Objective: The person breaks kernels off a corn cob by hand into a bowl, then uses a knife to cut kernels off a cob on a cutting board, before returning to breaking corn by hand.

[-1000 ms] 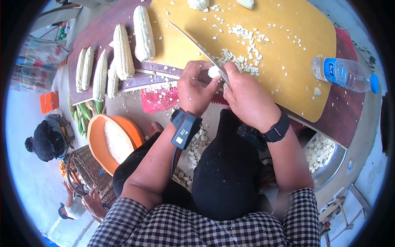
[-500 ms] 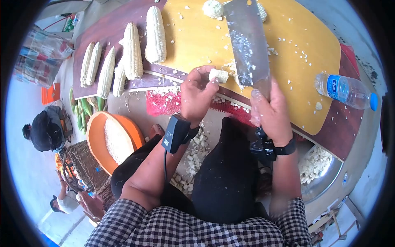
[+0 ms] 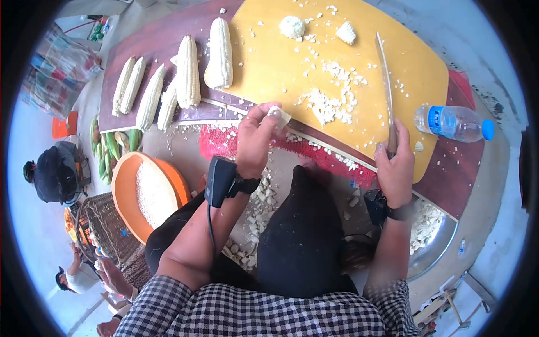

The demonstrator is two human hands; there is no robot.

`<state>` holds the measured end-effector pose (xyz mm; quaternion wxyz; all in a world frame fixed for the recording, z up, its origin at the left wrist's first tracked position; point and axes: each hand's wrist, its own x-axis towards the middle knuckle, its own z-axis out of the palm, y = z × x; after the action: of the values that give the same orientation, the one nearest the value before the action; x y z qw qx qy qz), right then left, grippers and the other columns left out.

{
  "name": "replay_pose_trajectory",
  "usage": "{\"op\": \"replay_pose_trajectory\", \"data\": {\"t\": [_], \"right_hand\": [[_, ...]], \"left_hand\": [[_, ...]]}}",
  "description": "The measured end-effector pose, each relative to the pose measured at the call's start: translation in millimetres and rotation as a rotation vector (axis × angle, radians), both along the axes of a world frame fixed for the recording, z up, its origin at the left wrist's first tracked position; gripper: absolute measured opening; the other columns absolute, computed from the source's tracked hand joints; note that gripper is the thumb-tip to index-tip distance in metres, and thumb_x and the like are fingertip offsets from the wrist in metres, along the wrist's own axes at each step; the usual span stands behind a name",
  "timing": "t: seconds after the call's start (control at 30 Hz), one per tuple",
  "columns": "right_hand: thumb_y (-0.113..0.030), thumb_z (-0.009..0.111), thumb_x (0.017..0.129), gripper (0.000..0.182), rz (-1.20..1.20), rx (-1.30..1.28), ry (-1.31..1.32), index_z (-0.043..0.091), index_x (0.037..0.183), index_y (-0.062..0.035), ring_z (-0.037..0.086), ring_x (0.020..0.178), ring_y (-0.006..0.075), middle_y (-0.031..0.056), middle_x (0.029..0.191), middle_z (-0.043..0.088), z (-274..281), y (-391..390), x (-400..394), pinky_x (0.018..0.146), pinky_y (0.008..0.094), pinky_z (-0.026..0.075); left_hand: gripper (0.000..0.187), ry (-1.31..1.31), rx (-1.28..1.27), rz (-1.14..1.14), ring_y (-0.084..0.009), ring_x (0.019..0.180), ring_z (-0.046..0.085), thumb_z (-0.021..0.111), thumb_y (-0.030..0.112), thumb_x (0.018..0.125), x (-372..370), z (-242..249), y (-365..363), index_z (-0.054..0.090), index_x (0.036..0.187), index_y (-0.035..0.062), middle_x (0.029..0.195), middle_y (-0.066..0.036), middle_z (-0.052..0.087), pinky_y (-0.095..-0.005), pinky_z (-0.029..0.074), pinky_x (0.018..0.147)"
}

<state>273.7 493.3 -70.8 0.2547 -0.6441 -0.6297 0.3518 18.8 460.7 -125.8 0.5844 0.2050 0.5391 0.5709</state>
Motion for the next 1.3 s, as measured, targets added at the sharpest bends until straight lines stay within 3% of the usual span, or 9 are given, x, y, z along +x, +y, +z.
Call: {"op": "replay_pose_trajectory", "data": {"t": [0.13, 0.33, 0.57, 0.63, 0.83, 1.0, 1.23, 1.27, 1.3], "right_hand": [[-0.002, 0.052, 0.081, 0.049, 0.032, 0.103, -0.181, 0.039, 0.129, -0.0016, 0.056, 0.103, 0.0381, 0.0252, 0.114, 0.056, -10, -4, 25, 0.087, 0.0412, 0.045], [-0.006, 0.051, 0.084, 0.047, 0.045, 0.14, -0.213, 0.04, 0.129, -0.0044, 0.057, 0.095, 0.0437, 0.0284, 0.103, 0.059, -23, 3, 35, 0.08, 0.0473, 0.045], [-0.009, 0.05, 0.085, 0.044, 0.214, 0.123, -0.038, 0.041, 0.128, -0.0042, 0.057, 0.094, 0.0442, 0.029, 0.099, 0.059, -20, -1, -13, 0.081, 0.0479, 0.045], [-0.01, 0.05, 0.085, 0.044, 0.206, 0.13, -0.008, 0.041, 0.128, -0.0042, 0.059, 0.092, 0.0421, 0.0278, 0.098, 0.06, -18, -3, -22, 0.08, 0.0448, 0.046], [-0.009, 0.05, 0.086, 0.043, 0.061, 0.165, -0.041, 0.042, 0.128, -0.0042, 0.061, 0.089, 0.0378, 0.0252, 0.097, 0.061, -10, -5, -3, 0.076, 0.0416, 0.047], [-0.005, 0.048, 0.085, 0.047, 0.03, 0.183, -0.203, 0.037, 0.13, 0.0003, 0.058, 0.1, 0.0404, 0.0271, 0.107, 0.058, -18, -35, 36, 0.084, 0.0428, 0.046], [-0.008, 0.05, 0.085, 0.049, 0.088, 0.073, -0.137, 0.035, 0.132, -0.0007, 0.055, 0.101, 0.0432, 0.0288, 0.111, 0.055, -15, -45, -22, 0.086, 0.0451, 0.044], [-0.008, 0.05, 0.085, 0.049, 0.146, 0.226, -0.133, 0.035, 0.132, -0.0009, 0.055, 0.1, 0.0434, 0.029, 0.109, 0.056, -23, -41, -28, 0.085, 0.0455, 0.044], [-0.007, 0.05, 0.085, 0.049, 0.121, 0.21, -0.137, 0.035, 0.132, -0.0009, 0.055, 0.1, 0.0433, 0.0291, 0.109, 0.056, -23, -38, -31, 0.085, 0.0455, 0.044]], "left_hand": [[0.017, -0.069, -0.01, 0.029, -0.0124, 0.075, 0.059, 0.057, 0.015, 0.089, -1, 18, -9, 0.057, 0.101, 0.003, 0.09, -0.005, 0.062, -0.0266, 0.05, 0.069], [0.021, -0.054, -0.07, -0.03, -0.0133, 0.072, 0.057, 0.053, 0.019, 0.091, 1, 55, -38, 0.057, 0.104, 0.0037, 0.084, -0.004, 0.06, -0.0245, 0.043, 0.062], [0.02, -0.221, -0.071, -0.091, -0.0147, 0.069, 0.059, 0.053, 0.016, 0.09, 0, 107, -92, 0.059, 0.105, 0.0036, 0.085, -0.004, 0.061, -0.0243, 0.044, 0.058], [0.02, -0.235, -0.096, -0.091, -0.0155, 0.07, 0.059, 0.052, 0.015, 0.09, -4, 113, -109, 0.058, 0.106, 0.0034, 0.085, -0.005, 0.061, -0.0243, 0.044, 0.058], [0.024, -0.351, -0.077, -0.028, -0.0169, 0.074, 0.059, 0.048, 0.02, 0.093, -19, 91, -114, 0.056, 0.109, 0.0036, 0.09, -0.004, 0.059, -0.0266, 0.043, 0.063], [0.024, -0.314, -0.1, -0.042, -0.0164, 0.075, 0.059, 0.049, 0.02, 0.093, -19, 89, -111, 0.056, 0.108, 0.0031, 0.091, -0.004, 0.059, -0.0265, 0.044, 0.062], [0.022, -0.377, -0.082, -0.076, -0.0169, 0.07, 0.059, 0.054, 0.019, 0.091, -14, 90, -112, 0.057, 0.105, 0.0029, 0.09, -0.003, 0.059, -0.0265, 0.044, 0.058], [0.022, -0.382, -0.072, -0.076, -0.017, 0.07, 0.059, 0.054, 0.019, 0.09, -14, 91, -113, 0.057, 0.105, 0.0029, 0.09, -0.003, 0.059, -0.0264, 0.044, 0.058], [0.022, -0.388, -0.08, -0.063, -0.0171, 0.069, 0.059, 0.055, 0.019, 0.09, -15, 92, -113, 0.058, 0.105, 0.0029, 0.09, -0.003, 0.059, -0.0264, 0.044, 0.058]]}}
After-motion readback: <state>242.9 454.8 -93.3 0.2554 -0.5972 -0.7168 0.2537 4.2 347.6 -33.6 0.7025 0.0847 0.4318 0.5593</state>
